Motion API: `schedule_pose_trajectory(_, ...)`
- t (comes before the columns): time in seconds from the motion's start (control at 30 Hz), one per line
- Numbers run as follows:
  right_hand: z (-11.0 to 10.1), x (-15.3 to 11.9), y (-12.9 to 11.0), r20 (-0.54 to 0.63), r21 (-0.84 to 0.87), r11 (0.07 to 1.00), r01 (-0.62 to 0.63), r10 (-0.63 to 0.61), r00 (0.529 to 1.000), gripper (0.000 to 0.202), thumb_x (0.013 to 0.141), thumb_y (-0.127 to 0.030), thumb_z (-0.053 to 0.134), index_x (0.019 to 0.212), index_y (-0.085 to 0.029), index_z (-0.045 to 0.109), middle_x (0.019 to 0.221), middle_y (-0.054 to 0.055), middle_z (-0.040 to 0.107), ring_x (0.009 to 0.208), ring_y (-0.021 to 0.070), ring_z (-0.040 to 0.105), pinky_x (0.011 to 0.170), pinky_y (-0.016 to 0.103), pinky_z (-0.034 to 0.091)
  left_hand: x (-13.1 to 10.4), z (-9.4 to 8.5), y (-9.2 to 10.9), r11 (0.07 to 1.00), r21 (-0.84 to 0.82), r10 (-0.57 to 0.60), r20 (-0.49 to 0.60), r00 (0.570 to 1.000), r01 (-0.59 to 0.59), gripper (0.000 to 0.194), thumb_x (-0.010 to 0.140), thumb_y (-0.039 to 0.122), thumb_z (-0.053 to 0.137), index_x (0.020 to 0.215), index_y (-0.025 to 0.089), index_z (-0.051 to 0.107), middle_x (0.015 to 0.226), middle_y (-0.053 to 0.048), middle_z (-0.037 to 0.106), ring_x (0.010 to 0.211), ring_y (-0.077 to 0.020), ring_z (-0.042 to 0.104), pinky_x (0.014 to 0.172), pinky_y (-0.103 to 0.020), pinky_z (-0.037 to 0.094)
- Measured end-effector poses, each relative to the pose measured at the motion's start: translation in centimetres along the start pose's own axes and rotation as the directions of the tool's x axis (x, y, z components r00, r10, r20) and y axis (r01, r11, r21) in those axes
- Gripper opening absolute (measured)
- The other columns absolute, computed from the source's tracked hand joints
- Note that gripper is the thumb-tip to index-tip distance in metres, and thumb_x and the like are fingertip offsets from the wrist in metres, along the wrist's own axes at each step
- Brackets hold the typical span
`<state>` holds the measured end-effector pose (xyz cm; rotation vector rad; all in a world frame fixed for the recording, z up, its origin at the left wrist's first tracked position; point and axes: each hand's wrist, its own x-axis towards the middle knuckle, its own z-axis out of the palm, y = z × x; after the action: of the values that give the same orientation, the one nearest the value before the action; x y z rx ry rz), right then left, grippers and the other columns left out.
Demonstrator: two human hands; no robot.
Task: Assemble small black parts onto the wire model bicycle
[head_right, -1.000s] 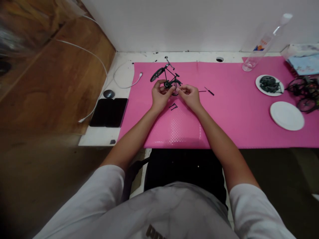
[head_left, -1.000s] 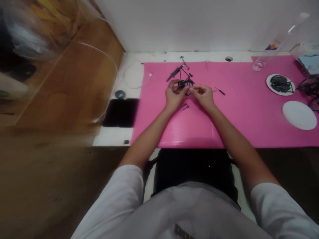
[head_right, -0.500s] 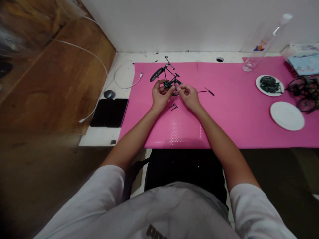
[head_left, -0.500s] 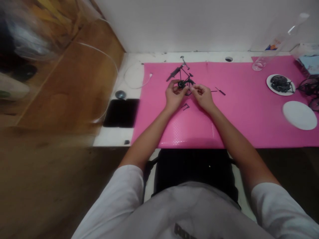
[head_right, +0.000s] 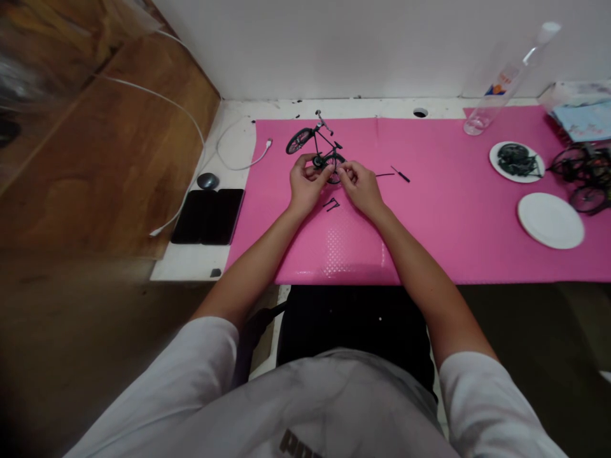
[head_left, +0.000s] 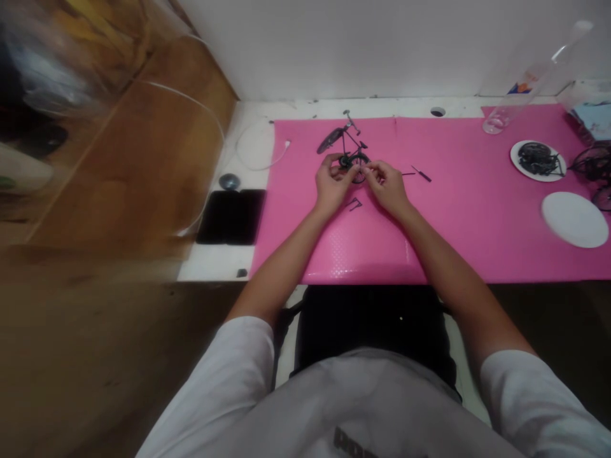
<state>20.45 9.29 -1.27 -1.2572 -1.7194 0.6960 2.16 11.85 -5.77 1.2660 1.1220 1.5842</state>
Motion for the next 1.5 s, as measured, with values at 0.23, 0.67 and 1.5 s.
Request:
schedule_pose_trajectory(0.23,-0.7,0.1,0.0,0.001,-0.066,0.997,0.047,-0.047,0.999,0.049,0.116,-0.067,0.061,0.115,-0.023,0.081,0.092,0.007,0.076,0.081,0.0232,0.063,0.08,0.039,0.051,0.0,0.0,-0.3,1.0,-0.006,0.006,-0.019,1.0,-0.006,0.076,0.081,0.075,0.104,0.127,0.025,0.07,0.088,0.0,0.079,0.071,-0.0138,0.077,0.062,-0.022,0.058)
schedule_pose_trajectory(0.67,-8.2,1.5,0.0,0.297,-0.155,0.981,-0.115,0.157,0.942,0.011,0.085,-0.024,0.098,0.092,-0.026,0.09,0.1,0.009,0.085,0.09,0.0288,0.075,0.085,0.046,0.061,0.6,-0.1,-0.4,1.0,-0.005,0.014,-0.037,0.999,-0.014,0.082,0.079,0.083,0.101,0.129,0.026,0.07,0.096,-0.002,0.077,0.074,-0.0133,0.074,0.066,-0.024,0.057)
schedule_pose_trajectory(1.5,-6.5,1.6,1.0,0.301,-0.305,0.952,0.03,0.067,0.951,0.005,0.092,-0.021,0.09,0.09,-0.025,0.092,0.095,0.008,0.085,0.081,0.0244,0.072,0.083,0.044,0.058,0.7,-0.3,-0.9,1.0,0.029,0.012,-0.033,0.999,-0.011,0.082,0.081,0.083,0.099,0.13,0.026,0.068,0.097,-0.003,0.076,0.078,-0.0148,0.076,0.067,-0.025,0.058)
